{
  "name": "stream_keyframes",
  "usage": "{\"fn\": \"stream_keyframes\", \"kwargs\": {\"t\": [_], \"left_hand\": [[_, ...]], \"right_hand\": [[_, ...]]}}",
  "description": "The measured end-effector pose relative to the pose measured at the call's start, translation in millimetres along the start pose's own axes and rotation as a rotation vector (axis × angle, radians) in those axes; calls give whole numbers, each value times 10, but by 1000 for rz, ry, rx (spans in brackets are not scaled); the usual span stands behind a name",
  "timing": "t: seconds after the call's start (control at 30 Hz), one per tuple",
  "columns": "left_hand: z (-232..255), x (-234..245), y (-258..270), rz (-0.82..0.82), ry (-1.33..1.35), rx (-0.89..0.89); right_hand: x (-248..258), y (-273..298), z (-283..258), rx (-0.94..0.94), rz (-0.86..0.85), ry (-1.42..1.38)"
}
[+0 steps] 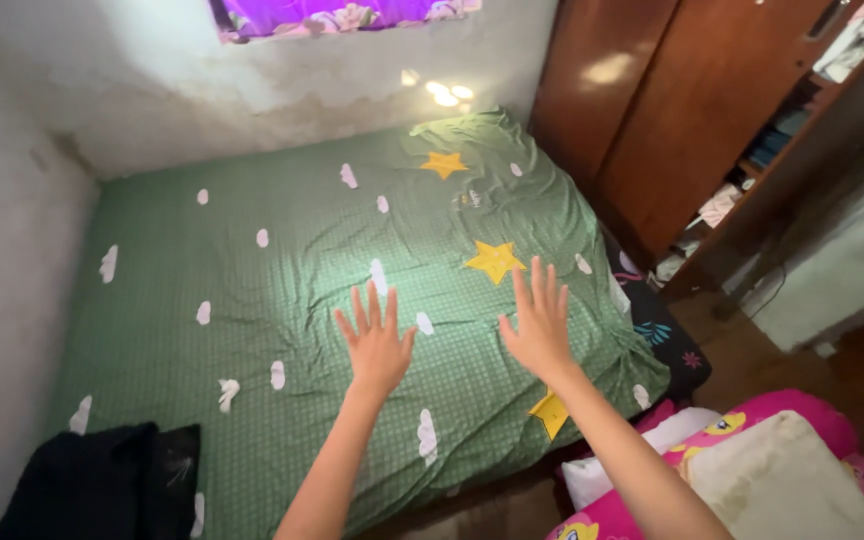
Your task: Organizing personal items like lotion, makeup brushes, and tissues on a bed and a shelf.
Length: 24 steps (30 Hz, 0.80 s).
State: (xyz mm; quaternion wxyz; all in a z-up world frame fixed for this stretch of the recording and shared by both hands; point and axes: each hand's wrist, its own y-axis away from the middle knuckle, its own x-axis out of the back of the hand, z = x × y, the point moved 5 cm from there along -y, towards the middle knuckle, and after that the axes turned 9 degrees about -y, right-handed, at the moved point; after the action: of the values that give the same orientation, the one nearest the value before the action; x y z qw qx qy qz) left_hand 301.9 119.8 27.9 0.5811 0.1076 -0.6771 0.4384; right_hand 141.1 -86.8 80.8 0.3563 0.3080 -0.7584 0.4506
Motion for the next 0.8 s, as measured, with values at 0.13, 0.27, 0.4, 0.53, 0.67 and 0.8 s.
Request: {"fn": "stream_keyframes", "kwargs": {"t": [0.13,0.27,0.4,0.53,0.67,0.8], "left_hand": [[-127,-151,26,41,2,-20],[-220,-307,14,23,-16,17],[-342,-358,133,-1,-53,98],[-661,-284,250,-23,-112,199],[-983,-159,457,-10,-132,251],[-1332,-42,745,39,-153,334]], "right_hand": [[-169,-1,58,-36,-33,-6],[-386,-101,162,-44,-88,-17],[-684,-226,124,12,-141,-25],[-1048,-478,-147,112,-169,-77],[-1301,-580,-508,209,-205,-130],[-1596,-638,-843,302,-260,-150]]}}
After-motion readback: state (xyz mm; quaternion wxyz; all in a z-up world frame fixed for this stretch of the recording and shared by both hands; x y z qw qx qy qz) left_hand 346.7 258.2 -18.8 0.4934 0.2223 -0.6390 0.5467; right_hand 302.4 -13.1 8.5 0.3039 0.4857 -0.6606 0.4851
